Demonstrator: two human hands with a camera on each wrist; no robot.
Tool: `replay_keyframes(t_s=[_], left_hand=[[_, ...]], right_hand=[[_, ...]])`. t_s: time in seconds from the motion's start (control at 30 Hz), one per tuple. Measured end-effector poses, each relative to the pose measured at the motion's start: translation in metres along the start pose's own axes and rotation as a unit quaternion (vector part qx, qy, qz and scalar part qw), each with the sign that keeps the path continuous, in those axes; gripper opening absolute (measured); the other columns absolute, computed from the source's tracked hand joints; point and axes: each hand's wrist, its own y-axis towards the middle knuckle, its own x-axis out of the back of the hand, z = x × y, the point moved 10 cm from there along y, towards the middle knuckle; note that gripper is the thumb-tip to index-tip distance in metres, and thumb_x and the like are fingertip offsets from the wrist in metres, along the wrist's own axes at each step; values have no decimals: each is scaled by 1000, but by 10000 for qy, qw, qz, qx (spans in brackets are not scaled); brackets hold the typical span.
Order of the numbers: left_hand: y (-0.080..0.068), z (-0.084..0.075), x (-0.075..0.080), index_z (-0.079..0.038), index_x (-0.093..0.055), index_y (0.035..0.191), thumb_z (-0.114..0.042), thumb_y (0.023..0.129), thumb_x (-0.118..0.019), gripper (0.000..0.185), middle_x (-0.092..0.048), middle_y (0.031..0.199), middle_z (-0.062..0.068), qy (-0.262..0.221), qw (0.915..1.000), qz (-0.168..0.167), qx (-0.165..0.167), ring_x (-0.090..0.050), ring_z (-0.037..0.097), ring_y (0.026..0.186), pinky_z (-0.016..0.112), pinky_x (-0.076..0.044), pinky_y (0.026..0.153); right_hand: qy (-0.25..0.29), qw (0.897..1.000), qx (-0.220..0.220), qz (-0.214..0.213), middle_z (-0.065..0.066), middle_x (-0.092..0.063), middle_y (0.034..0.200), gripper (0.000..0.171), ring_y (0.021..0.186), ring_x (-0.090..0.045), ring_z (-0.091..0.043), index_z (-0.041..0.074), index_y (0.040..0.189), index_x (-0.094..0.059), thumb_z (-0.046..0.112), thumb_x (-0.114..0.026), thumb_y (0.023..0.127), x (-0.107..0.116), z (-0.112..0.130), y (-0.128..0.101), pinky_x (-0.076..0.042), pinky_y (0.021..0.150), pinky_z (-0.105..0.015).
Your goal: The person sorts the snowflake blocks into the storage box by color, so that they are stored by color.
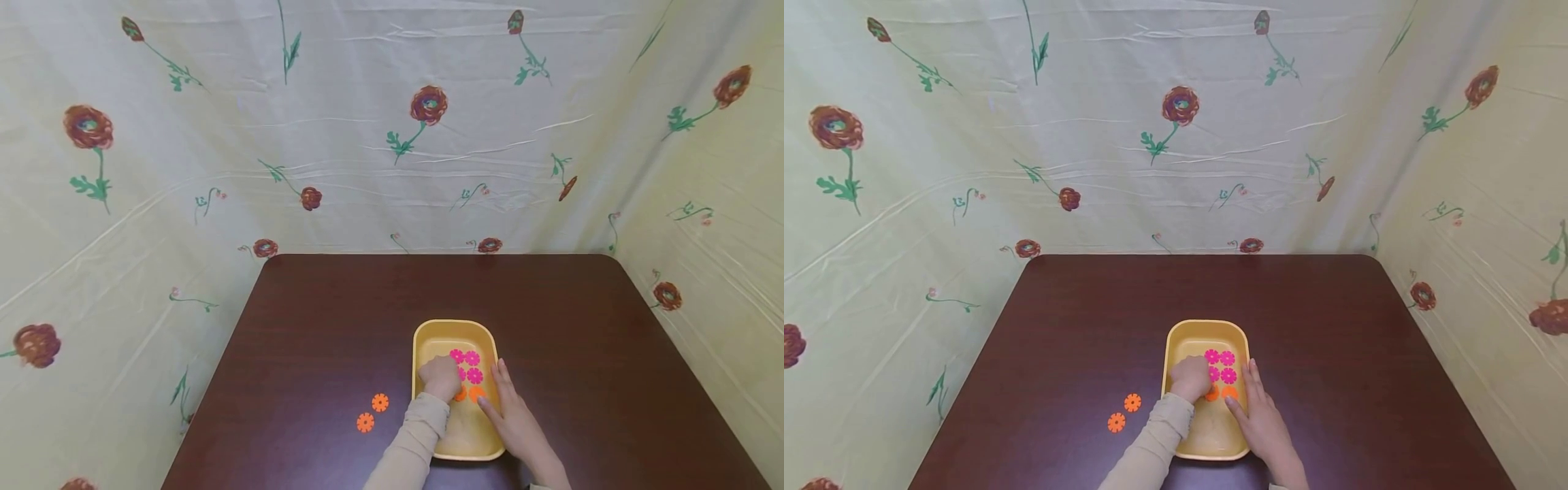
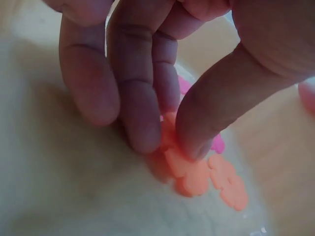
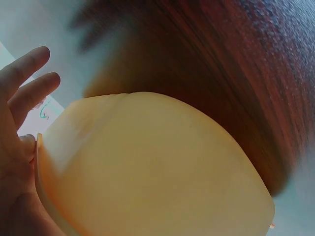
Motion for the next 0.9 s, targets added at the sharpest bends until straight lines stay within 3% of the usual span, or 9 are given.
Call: replay_keyframes(t_s=[0.27,0.5,0.73,0.9], left_hand=[[0,2,1,-15,-66,74,-35,65,-79,26,-62,67,2,105,9998,-169,40,-58,14,60,29,-44,54],[-3,1,8,-16,-64,71,-28,67,-76,18,-62,66,2,-39,9987,-510,-58,-60,16,61,30,-44,52],[-10,4,35,-15,-64,68,-27,66,-77,19,-61,65,2,-372,9952,-897,-70,-60,17,60,31,-45,48],[-16,15,59,-13,-64,70,-27,67,-76,18,-62,65,3,-692,9887,-1331,-13,-62,21,61,37,-46,50]], right_hand=[[14,10000,9,-54,-14,-12,152,69,124,-35,-47,6,144,-23,36,-53,91,0,0,0,-29,94,-62],[5,9999,90,-121,-16,-14,151,67,124,-35,-47,5,144,-23,35,-53,92,-1,-1,-1,-29,93,-63],[3,10000,20,-50,-15,-13,151,68,124,-35,-47,5,144,-22,35,-53,91,0,0,-1,-29,93,-63],[25,9999,79,-77,-17,-13,151,68,124,-35,-48,4,144,-23,34,-53,92,0,1,-1,-29,93,-63]])
